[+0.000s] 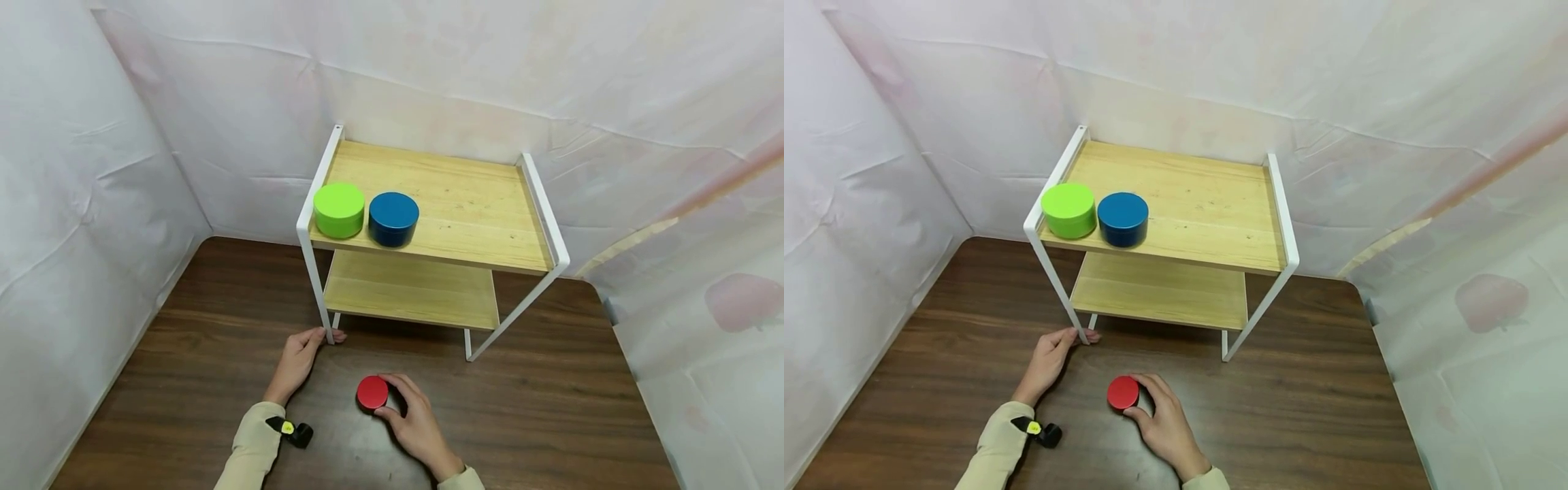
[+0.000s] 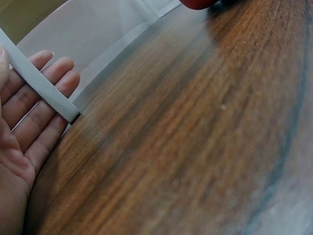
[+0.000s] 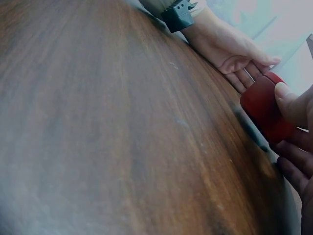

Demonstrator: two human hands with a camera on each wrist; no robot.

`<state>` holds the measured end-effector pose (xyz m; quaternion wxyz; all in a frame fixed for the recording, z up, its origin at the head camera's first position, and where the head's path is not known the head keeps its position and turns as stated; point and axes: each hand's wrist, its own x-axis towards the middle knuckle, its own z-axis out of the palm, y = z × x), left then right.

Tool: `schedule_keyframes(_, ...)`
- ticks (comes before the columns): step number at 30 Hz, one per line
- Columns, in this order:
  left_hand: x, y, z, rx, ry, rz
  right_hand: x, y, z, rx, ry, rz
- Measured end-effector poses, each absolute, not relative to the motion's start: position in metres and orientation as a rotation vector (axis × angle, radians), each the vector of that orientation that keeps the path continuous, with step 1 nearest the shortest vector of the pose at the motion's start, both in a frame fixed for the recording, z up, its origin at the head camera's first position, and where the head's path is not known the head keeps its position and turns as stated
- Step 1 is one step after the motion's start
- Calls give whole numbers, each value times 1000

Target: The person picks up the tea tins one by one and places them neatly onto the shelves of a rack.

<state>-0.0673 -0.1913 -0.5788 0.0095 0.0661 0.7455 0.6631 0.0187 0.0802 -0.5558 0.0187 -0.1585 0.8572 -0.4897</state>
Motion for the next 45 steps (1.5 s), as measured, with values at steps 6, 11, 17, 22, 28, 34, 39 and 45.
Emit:
schedule_keyframes(6, -69, -192, -577, 234, 2325, 2079, 17, 83, -553, -474, 2673, -1541)
schedule_keyframes(11, -69, -192, -577, 233, 2323, 2082, 16, 88, -553, -514, 2696, -1542)
schedule_keyframes(17, -68, -191, -579, 243, 2301, 2091, 18, 94, -549, -480, 2700, -1560)
schedule_keyframes(22, -67, -190, -580, 253, 2303, 2102, 19, 97, -545, -486, 2726, -1544)
schedule_keyframes(28, -68, -191, -580, 290, 2316, 2097, 19, 98, -538, -437, 2705, -1563)
schedule_keyframes(34, -69, -191, -581, 297, 2307, 2105, 18, 98, -531, -458, 2711, -1584)
schedule_keyframes(39, -67, -191, -579, 267, 2305, 2105, 17, 100, -529, -523, 2753, -1583)
schedule_keyframes(45, -68, -191, -578, 247, 2313, 2095, 13, 103, -523, -607, 2760, -1637)
